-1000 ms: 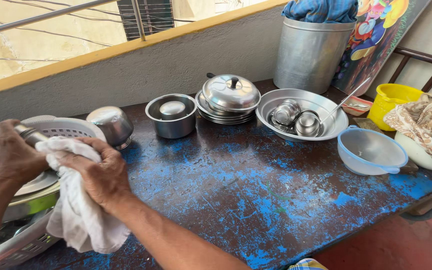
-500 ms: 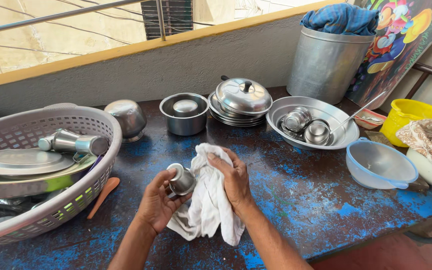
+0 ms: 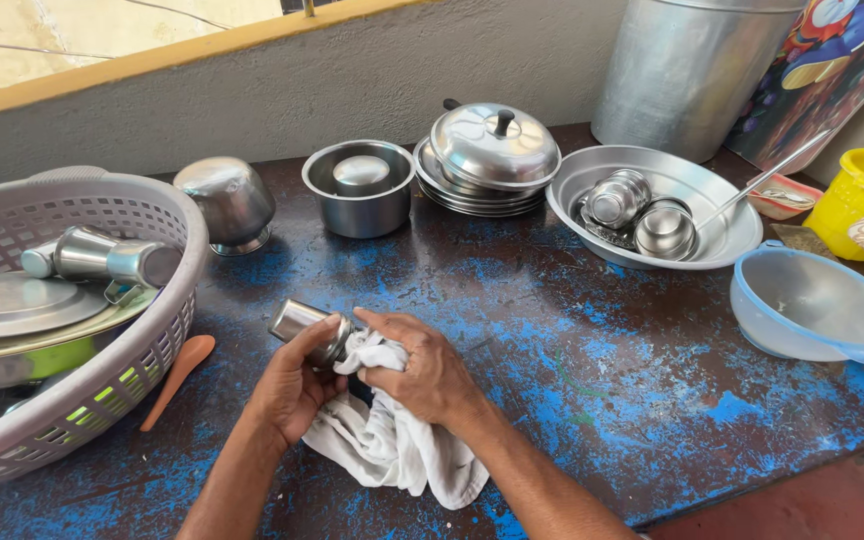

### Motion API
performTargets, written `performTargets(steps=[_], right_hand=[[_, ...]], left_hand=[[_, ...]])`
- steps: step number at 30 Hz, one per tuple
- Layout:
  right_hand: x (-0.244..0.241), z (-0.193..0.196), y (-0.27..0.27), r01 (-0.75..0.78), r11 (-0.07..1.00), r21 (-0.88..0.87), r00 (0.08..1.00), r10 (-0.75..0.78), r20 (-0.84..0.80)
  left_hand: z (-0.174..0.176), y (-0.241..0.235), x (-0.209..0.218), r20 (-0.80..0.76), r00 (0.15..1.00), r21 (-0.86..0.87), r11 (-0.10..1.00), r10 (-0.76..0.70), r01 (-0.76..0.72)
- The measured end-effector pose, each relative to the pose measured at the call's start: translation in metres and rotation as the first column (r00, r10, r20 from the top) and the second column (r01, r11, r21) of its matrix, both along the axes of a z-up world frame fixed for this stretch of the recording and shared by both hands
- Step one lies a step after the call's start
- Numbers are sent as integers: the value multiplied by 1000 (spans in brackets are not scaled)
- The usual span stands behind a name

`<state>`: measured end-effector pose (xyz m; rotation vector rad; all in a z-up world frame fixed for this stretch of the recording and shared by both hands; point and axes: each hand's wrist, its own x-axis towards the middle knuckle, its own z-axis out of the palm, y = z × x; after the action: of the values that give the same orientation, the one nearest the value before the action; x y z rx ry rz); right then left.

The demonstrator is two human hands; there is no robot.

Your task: The person dries various stainless steel kitchen items using a white cloth. They wipe the inside and outside of a small pot, then a larger pot, and finally a small cup, placing each item on the table after drying.

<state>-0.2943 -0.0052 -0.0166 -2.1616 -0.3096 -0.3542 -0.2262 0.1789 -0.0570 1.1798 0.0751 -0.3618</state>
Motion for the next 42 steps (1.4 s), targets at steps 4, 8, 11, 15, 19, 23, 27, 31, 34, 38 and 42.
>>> performTargets(steps=[4, 8, 11, 15, 19, 23, 27, 31, 34, 38, 42], right_hand=[[2, -12, 13, 74, 991, -114, 993, -83, -78], [7, -26, 15, 230, 973, -35, 970, -232, -77], [10, -28, 11, 295, 955, 13, 954, -294, -64], [13, -26, 8, 341, 939, 39, 939, -338, -63], [14, -25, 8, 336, 941, 36, 937, -330, -114], [13, -24, 10, 334, 942, 2, 934, -331, -132], [10, -23, 15, 324, 946, -2, 932, -320, -171], [10, -18, 12, 334, 941, 50, 942, -333, -34], [11, -14, 9, 335, 934, 127, 941, -325, -94], [10, -17, 4, 386, 917, 99, 919, -372, -133], [12, -10, -7, 403, 911, 91, 915, -397, -73]], left_hand=[[0, -5, 3, 180, 975, 303, 936, 127, -178], [-4, -2, 2, 556, 831, 559, 742, -5, -370], [-3, -5, 8, 709, 691, 645, 528, -140, -553], [-2, -8, 16, 644, 751, 714, 467, -147, -521], [-6, -7, 18, 672, 729, 700, 437, -132, -565], [-10, -3, 22, 619, 778, 730, 441, -105, -521], [-14, 5, 25, 548, 834, 755, 467, -65, -460], [-10, 6, 26, 789, 610, 573, 454, -78, -683], [2, 7, 24, 772, 635, 527, 530, 27, -664], [20, 9, 16, 769, 617, 367, 673, 169, -642], [33, 1, 7, 691, 670, 142, 857, 273, -495]])
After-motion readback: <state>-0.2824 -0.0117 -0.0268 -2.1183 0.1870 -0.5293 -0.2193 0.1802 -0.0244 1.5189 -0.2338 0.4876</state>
